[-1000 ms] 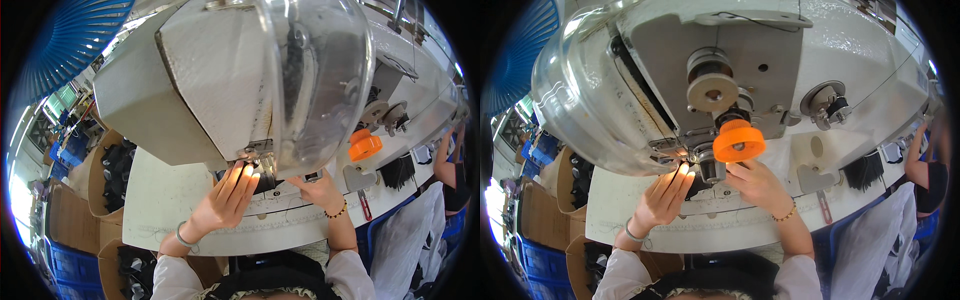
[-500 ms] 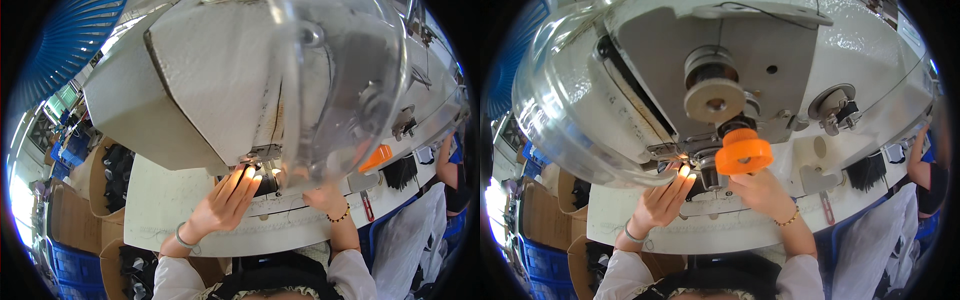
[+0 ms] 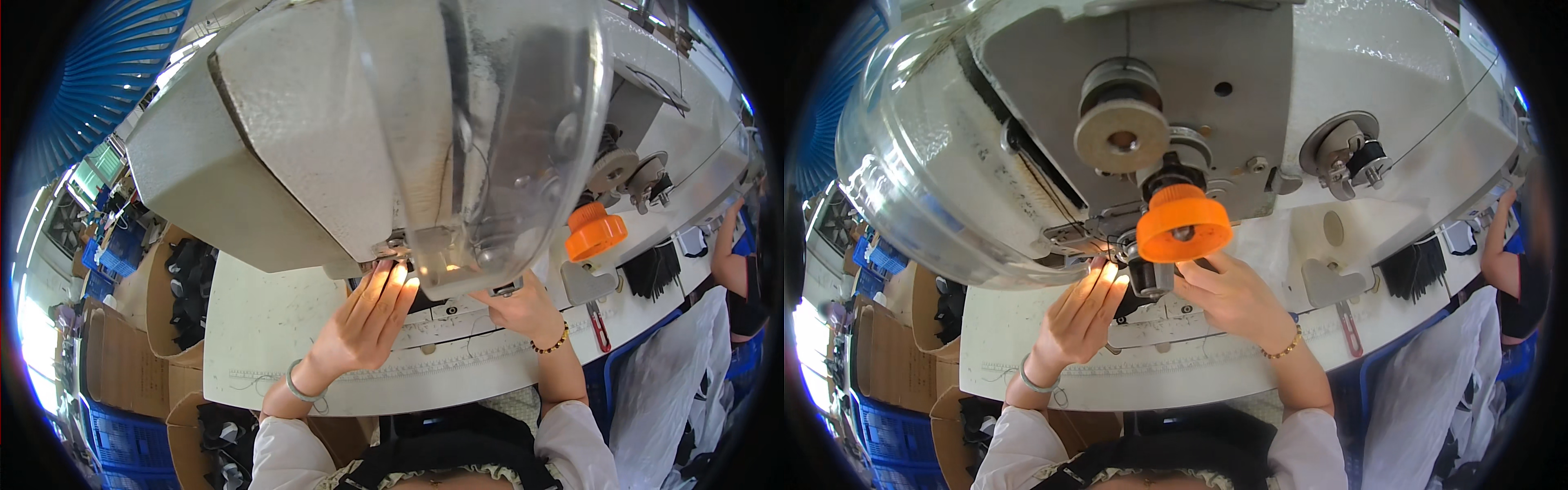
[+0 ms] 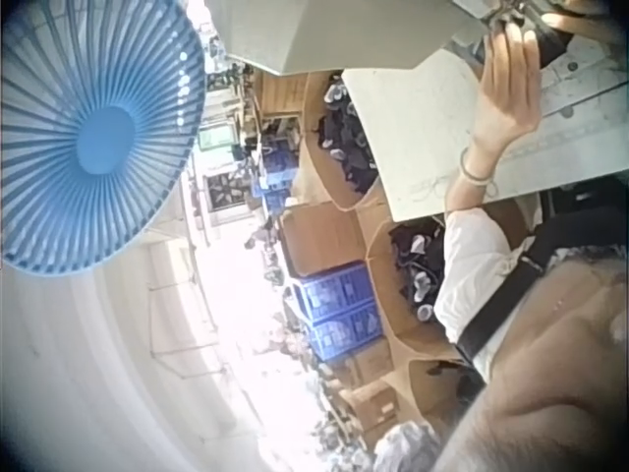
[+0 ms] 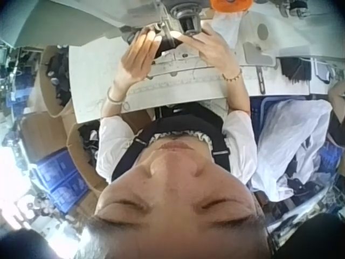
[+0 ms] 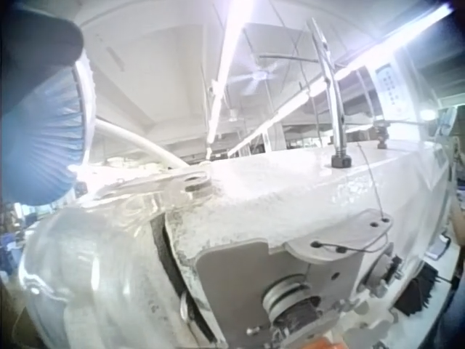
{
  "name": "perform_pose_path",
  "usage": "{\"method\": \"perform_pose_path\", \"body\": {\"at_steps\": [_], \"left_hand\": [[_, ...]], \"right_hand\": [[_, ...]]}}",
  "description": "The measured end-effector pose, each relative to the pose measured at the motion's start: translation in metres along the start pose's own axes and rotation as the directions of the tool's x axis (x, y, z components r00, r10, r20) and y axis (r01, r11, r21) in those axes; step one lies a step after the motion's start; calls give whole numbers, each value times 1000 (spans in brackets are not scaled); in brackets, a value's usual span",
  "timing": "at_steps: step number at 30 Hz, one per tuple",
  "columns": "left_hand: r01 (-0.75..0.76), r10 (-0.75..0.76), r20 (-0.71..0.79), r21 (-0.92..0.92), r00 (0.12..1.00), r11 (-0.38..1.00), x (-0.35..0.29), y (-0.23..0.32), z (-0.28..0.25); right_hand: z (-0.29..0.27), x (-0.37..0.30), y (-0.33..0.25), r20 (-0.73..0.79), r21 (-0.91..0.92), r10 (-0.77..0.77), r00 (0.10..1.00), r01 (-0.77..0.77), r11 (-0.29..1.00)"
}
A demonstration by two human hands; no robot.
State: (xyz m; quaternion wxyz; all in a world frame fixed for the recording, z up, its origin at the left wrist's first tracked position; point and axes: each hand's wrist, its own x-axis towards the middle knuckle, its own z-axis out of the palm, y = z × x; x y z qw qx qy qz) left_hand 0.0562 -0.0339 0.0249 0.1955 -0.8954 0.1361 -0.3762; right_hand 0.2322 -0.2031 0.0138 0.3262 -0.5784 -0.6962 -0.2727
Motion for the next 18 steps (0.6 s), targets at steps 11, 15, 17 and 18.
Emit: {"method": "perform_pose_path", "body": {"at_steps": [11, 15, 17, 18], "left_hand": [[32, -39, -87, -80, 995, 996, -4, -8, 9], [65, -69, -77, -57, 995, 996, -4, -5, 11], [61, -72, -148, -71, 986, 996, -4, -5, 14], [68, -80, -176, -72, 981, 995, -3, -5, 16]], "right_hand": [[9, 0, 3, -39, 25, 9, 999, -8, 1000], [11, -3, 4, -46, 46, 47, 998, -45, 998], [11, -4, 4, -72, 77, 66, 995, -60, 995], [11, -4, 5, -57, 104, 74, 996, -68, 992]]}}
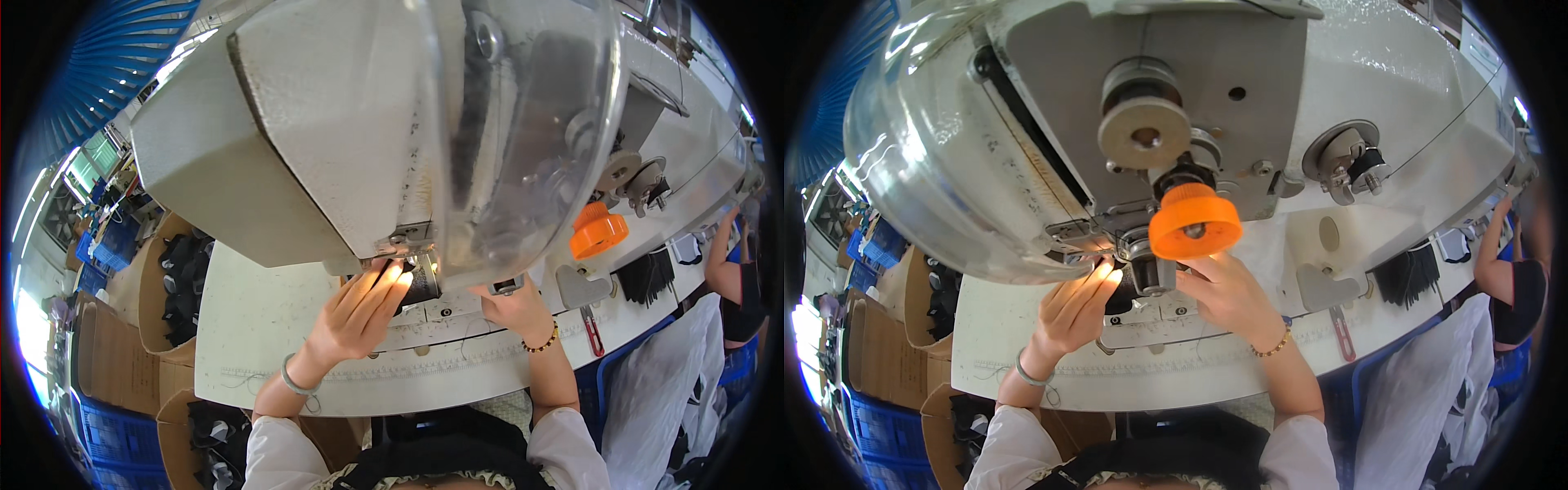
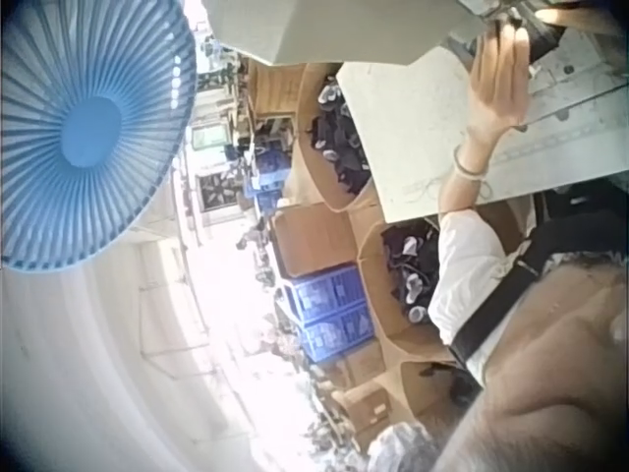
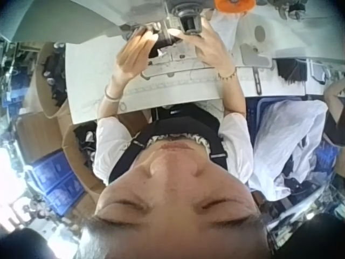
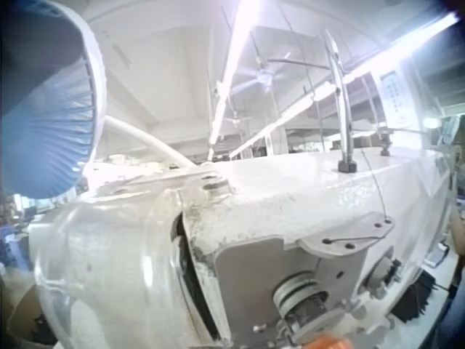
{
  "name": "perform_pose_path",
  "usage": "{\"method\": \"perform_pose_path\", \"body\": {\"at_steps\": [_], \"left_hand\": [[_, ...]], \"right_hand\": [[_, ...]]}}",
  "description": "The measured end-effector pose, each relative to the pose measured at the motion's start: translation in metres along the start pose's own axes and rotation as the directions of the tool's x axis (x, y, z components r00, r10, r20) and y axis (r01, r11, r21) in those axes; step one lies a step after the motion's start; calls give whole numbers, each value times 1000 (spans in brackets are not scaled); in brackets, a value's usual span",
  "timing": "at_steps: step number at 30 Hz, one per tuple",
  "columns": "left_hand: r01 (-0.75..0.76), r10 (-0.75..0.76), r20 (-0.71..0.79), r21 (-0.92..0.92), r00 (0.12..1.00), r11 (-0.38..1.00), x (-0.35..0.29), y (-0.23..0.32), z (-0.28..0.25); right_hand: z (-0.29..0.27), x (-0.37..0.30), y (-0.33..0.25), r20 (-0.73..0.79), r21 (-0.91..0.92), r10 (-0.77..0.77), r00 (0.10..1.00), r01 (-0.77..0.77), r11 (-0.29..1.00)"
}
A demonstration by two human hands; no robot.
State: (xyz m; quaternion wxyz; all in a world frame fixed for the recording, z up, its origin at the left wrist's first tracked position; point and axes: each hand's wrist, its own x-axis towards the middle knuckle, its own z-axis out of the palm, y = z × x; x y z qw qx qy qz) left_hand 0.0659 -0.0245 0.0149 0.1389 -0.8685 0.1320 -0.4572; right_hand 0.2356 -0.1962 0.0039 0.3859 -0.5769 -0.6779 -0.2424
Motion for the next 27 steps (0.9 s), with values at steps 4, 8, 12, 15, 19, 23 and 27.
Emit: {"method": "perform_pose_path", "body": {"at_steps": [4, 8, 12, 15, 19, 23, 27], "left_hand": [[5, -7, -75, -22, 997, 1000, 0, 2, 4], [19, -21, -84, -23, 996, 1000, -1, 3, 5], [85, -88, -69, -46, 994, 995, -4, 1, 6], [96, -102, -103, -58, 989, 994, -6, -5, 13], [126, -133, -87, -84, 987, 988, -11, -6, 16], [133, -147, -116, -124, 982, 983, -15, -10, 21], [136, -155, -132, -142, 979, 980, -18, -11, 24]], "right_hand": [[-1, 2, 1, -13, 72, 26, 1000, -25, 997], [-2, 3, 2, -21, 133, 58, 998, -55, 990], [1, 1, 1, -20, 184, 111, 994, -105, 977], [1, 2, 1, 3, 210, 147, 989, -145, 967], [0, 1, 4, 20, 253, 152, 988, -152, 955], [6, -8, 8, 77, 231, 190, 979, -203, 951], [17, -16, 15, 121, 254, 212, 970, -237, 938]]}}
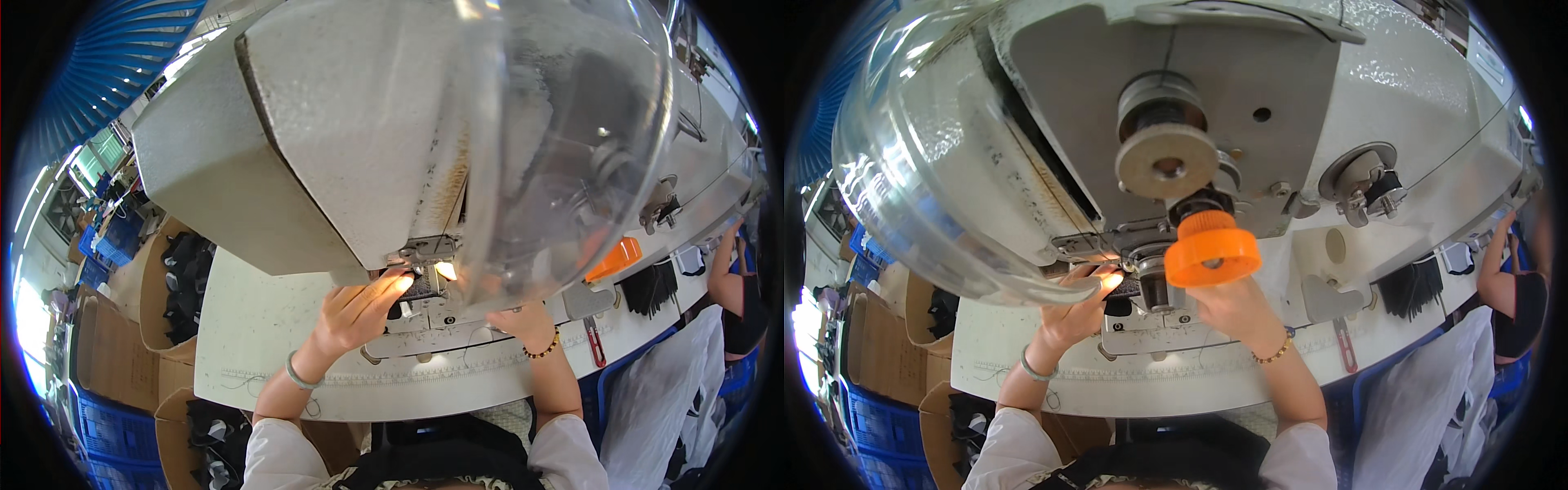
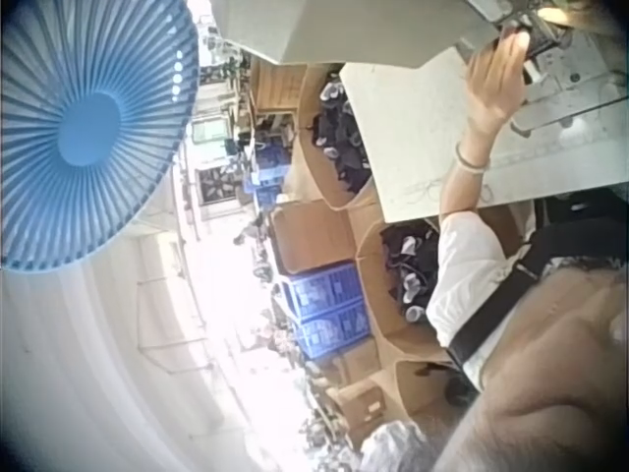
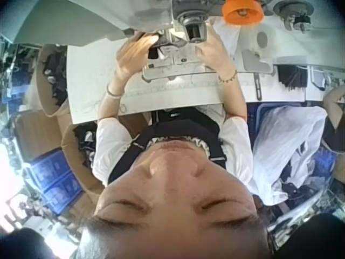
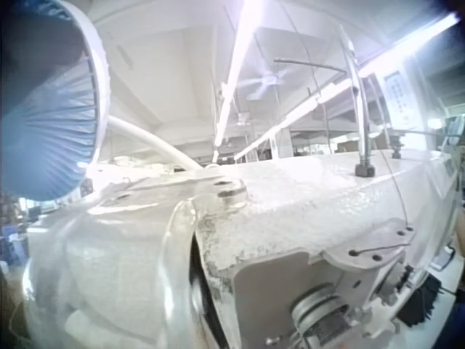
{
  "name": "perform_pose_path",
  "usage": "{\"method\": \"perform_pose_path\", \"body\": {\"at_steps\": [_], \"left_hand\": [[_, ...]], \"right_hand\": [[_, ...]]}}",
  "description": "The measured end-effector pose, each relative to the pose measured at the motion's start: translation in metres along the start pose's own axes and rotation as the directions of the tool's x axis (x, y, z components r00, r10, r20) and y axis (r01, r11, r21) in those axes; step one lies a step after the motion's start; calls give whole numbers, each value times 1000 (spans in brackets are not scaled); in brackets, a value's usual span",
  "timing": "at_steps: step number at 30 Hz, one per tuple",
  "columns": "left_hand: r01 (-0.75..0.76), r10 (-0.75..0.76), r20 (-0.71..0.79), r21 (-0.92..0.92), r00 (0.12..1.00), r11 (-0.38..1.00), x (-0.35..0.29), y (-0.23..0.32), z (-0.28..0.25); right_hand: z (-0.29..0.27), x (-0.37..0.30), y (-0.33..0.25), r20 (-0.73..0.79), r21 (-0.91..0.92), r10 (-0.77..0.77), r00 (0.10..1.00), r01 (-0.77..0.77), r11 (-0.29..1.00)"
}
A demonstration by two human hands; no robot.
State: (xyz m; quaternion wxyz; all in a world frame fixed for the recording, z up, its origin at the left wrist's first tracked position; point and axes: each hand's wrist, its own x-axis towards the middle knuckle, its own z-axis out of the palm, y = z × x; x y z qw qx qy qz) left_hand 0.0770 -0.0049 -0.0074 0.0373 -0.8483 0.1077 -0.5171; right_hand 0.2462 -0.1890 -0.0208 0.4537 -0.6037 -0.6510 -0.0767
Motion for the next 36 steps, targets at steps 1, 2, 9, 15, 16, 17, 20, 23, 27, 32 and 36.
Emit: {"method": "perform_pose_path", "body": {"at_steps": [1, 2, 9, 15, 16, 17, 20, 23, 27, 32, 36], "left_hand": [[10, -10, 23, 26, 1000, 1000, 0, 0, 0], [19, -21, 45, 52, 999, 998, -1, 0, 0], [-3, -5, 45, 171, 999, 985, 3, 0, 2], [73, -74, 7, 94, 997, 993, 1, -8, 8], [63, -63, 6, 94, 998, 994, 0, -9, 8], [51, -51, 4, 93, 999, 994, -2, -10, 9], [11, -13, 18, 149, 1000, 989, -4, -11, 11], [47, -52, 38, 136, 998, 990, -5, -10, 10], [1, -31, 135, 214, 990, 977, -4, -5, 3], [51, -56, 32, 141, 998, 989, 5, -5, 3], [80, -78, -33, 75, 996, 994, 6, -8, 9]], "right_hand": [[-1, -1, 1, 30, 33, 25, 999, -26, 999], [0, -1, 1, -37, 27, -40, 999, 41, 999], [-4, 11, -8, -120, -45, -9, 993, 4, 999], [0, 8, -3, -123, 23, 56, 991, -54, 998], [2, 7, -1, -144, 18, 38, 989, -36, 999], [5, 7, 2, -179, 28, 8, 984, -3, 1000], [12, 6, 10, -111, 13, 74, 991, -73, 997], [14, 2, 14, -61, 76, 113, 992, -108, 991], [19, 1, 14, -183, 100, 106, 977, -89, 991], [25, 5, 13, -235, 53, 110, 966, -100, 994], [24, 5, 11, -230, -20, 62, 971, -68, 997]]}}
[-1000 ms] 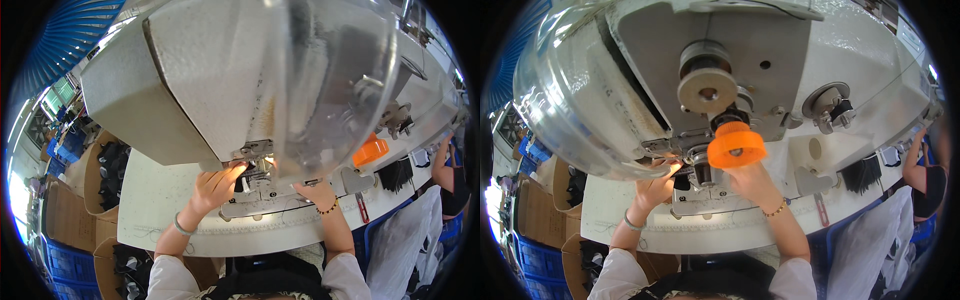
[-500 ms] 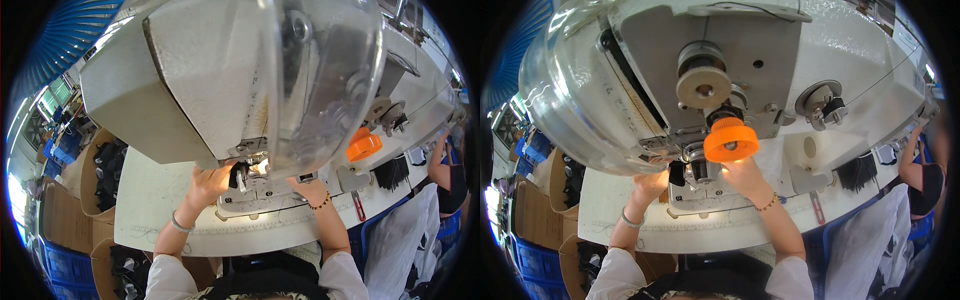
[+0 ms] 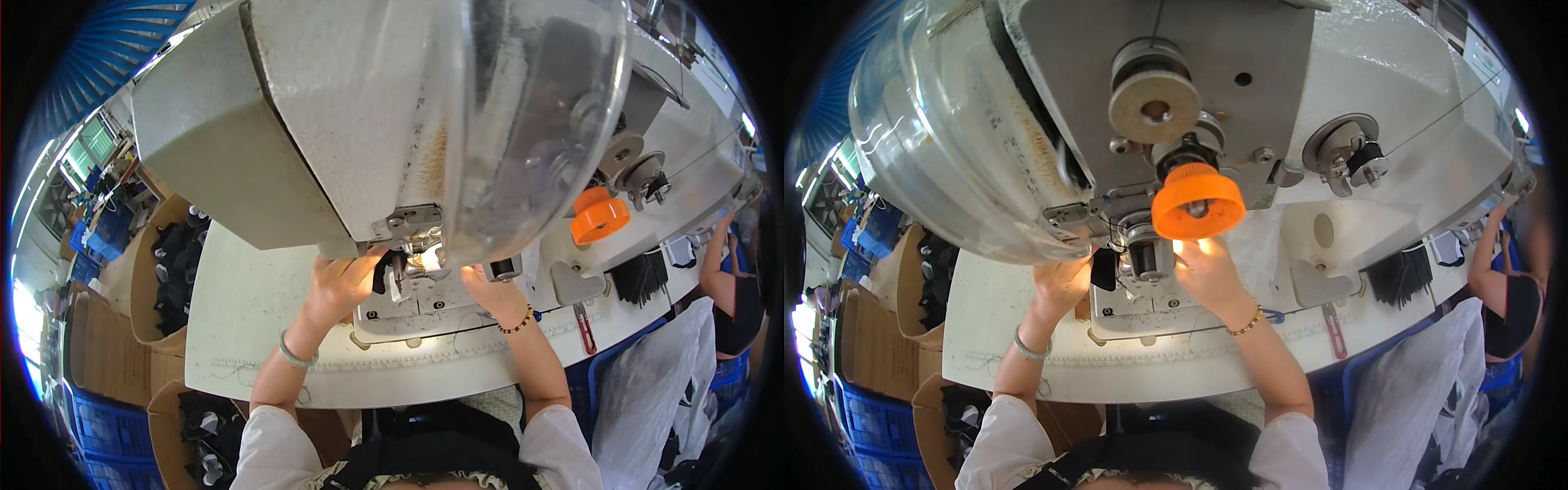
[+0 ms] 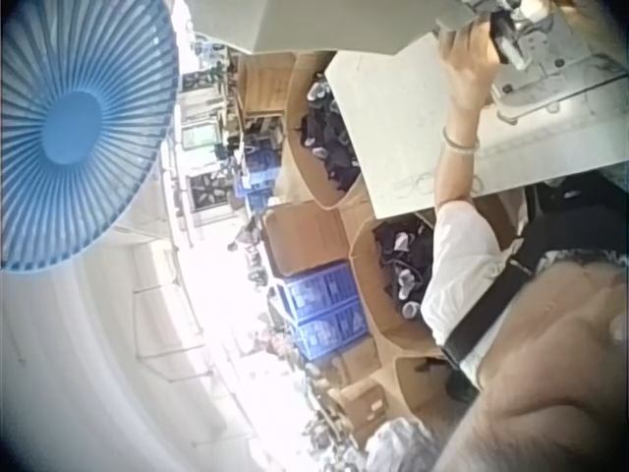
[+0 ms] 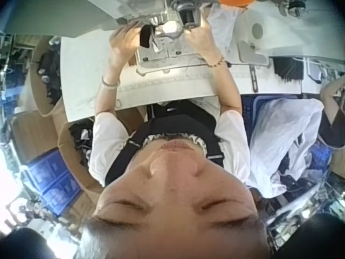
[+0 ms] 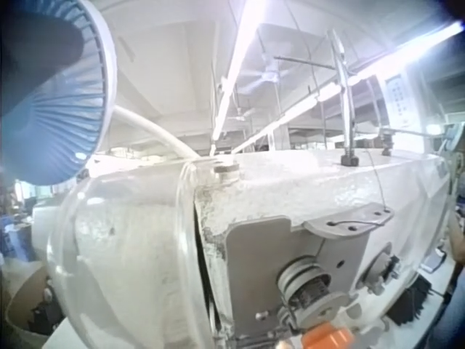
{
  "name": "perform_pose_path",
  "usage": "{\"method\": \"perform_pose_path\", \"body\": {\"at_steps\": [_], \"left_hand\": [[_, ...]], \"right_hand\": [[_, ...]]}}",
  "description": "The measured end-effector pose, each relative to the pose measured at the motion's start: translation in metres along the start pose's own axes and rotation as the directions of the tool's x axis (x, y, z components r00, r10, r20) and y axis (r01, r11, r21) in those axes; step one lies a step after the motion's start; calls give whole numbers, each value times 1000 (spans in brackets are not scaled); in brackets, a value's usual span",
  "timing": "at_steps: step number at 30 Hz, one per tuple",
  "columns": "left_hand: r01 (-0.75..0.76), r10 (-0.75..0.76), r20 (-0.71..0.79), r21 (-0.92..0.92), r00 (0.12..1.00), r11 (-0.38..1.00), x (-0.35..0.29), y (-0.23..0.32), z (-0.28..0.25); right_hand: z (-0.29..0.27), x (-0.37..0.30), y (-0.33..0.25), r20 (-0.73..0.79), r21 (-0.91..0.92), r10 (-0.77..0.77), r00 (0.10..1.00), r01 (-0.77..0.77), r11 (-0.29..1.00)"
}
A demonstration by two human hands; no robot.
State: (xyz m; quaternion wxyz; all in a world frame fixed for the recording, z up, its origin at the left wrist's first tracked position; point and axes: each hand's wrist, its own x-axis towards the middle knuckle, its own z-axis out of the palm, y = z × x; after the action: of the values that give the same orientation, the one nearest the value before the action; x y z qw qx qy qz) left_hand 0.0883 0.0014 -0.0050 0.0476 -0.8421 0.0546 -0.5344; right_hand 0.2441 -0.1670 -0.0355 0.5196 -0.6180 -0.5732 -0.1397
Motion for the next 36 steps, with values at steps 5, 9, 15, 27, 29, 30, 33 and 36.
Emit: {"method": "perform_pose_path", "body": {"at_steps": [5, 9, 15, 27, 29, 30, 33, 36], "left_hand": [[20, -19, 14, -59, 1000, 998, -4, -1, 0], [-25, 25, 33, -10, 999, 1000, -2, -1, -3], [28, -31, -19, -132, 999, 991, -1, -2, 0], [468, -608, 92, -732, 789, 496, -38, -42, 42], [488, -684, 204, -837, 701, 250, -46, -54, 58], [545, -629, 209, -734, 749, 405, -48, -61, 61], [561, -524, 240, -537, 817, 630, -50, -68, 66], [526, -434, 313, -343, 845, 778, -41, -71, 64]], "right_hand": [[7, -3, 4, -84, -47, -62, 995, 59, 997], [14, -7, 18, -51, -68, -88, 995, 84, 994], [12, -5, 18, -18, -75, -92, 996, 90, 993], [18, 31, 25, 14, 239, 320, 947, -314, 919], [19, 45, 34, 144, 70, 329, 933, -341, 937], [20, 52, 38, 82, -89, 178, 981, -170, 981], [16, 68, 44, 102, -193, 53, 993, -32, 981], [12, 70, 45, -32, -351, -197, 980, 173, 920]]}}
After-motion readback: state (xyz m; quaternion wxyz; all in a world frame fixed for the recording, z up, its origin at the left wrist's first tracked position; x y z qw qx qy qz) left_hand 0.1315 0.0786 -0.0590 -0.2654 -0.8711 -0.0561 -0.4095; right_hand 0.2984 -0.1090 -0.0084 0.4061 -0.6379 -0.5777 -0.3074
